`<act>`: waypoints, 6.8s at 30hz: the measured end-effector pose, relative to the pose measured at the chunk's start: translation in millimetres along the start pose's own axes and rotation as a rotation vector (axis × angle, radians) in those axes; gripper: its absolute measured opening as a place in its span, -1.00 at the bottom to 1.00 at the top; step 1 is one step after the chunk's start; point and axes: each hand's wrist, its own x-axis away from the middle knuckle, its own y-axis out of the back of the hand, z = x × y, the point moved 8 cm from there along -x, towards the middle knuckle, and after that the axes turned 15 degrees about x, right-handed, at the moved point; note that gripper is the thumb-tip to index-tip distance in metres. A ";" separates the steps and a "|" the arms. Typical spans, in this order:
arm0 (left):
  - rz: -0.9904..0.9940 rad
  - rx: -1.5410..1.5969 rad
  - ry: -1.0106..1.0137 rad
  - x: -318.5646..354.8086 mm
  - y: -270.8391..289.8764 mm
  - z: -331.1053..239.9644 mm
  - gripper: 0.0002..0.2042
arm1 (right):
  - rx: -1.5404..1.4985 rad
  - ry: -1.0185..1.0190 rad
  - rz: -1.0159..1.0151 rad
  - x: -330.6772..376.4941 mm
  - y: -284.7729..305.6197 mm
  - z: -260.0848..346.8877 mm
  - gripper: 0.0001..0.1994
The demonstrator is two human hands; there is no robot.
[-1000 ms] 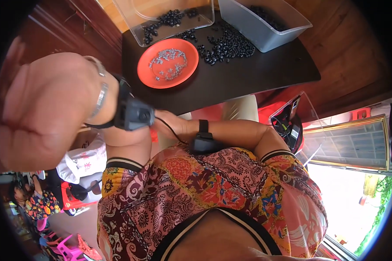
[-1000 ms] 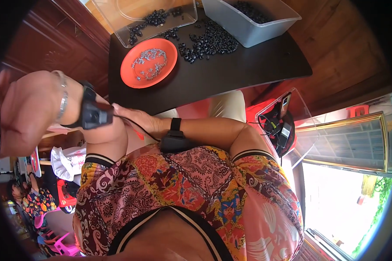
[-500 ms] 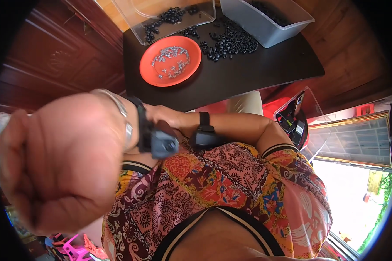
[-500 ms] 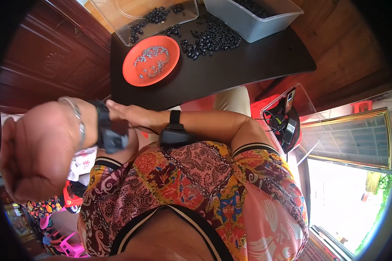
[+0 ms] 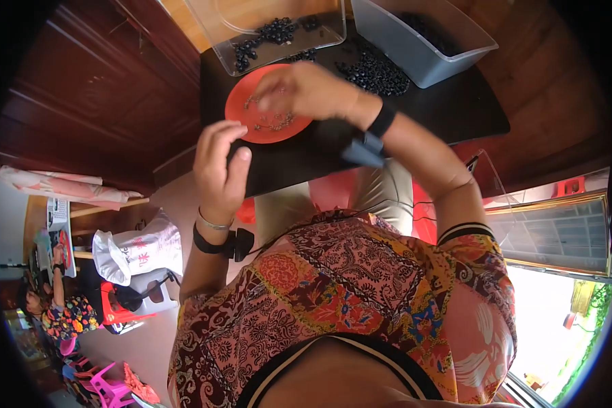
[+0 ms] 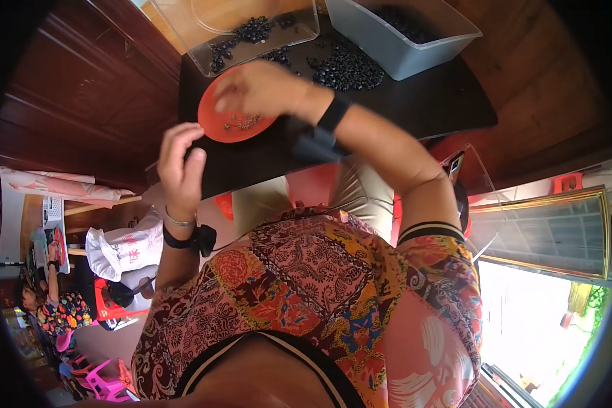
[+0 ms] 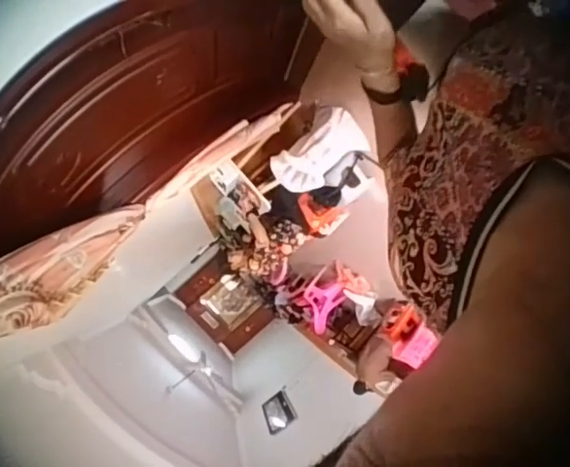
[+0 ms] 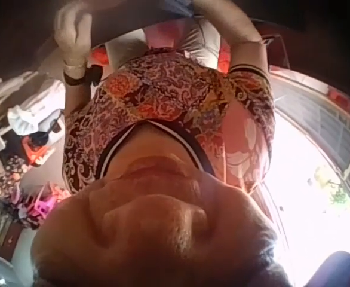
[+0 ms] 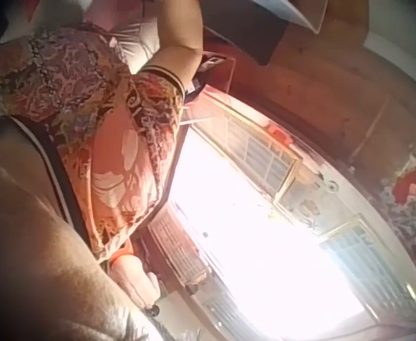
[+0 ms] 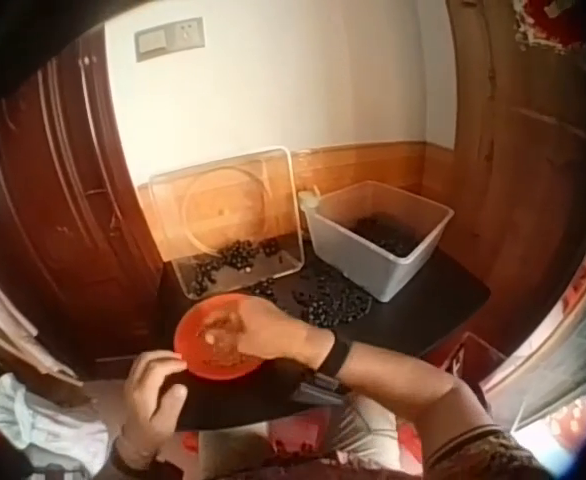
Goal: Assembling small hardware components by manually inserting silver metal pins into black plastic housings.
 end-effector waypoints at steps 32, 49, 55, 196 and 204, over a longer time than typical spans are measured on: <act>0.007 -0.464 0.111 63.2 -36.9 43.5 -0.69 | 0.729 -0.032 0.257 2.9 23.2 -155.1 -0.66; -0.039 -0.462 0.109 65.5 -40.8 38.3 -0.70 | 0.839 0.244 0.357 -53.0 -44.5 -124.7 -0.63; -0.051 -0.460 0.118 68.8 -38.1 46.8 -0.73 | 0.797 0.228 0.317 4.8 -20.7 -123.5 -0.67; -0.242 1.438 0.777 87.0 -72.9 89.1 -0.79 | 0.341 -0.077 0.130 1.2 -40.0 -42.8 -0.82; -0.215 1.455 0.781 84.6 -72.8 88.8 -0.79 | 0.420 0.035 0.168 2.5 -41.2 -25.5 -0.83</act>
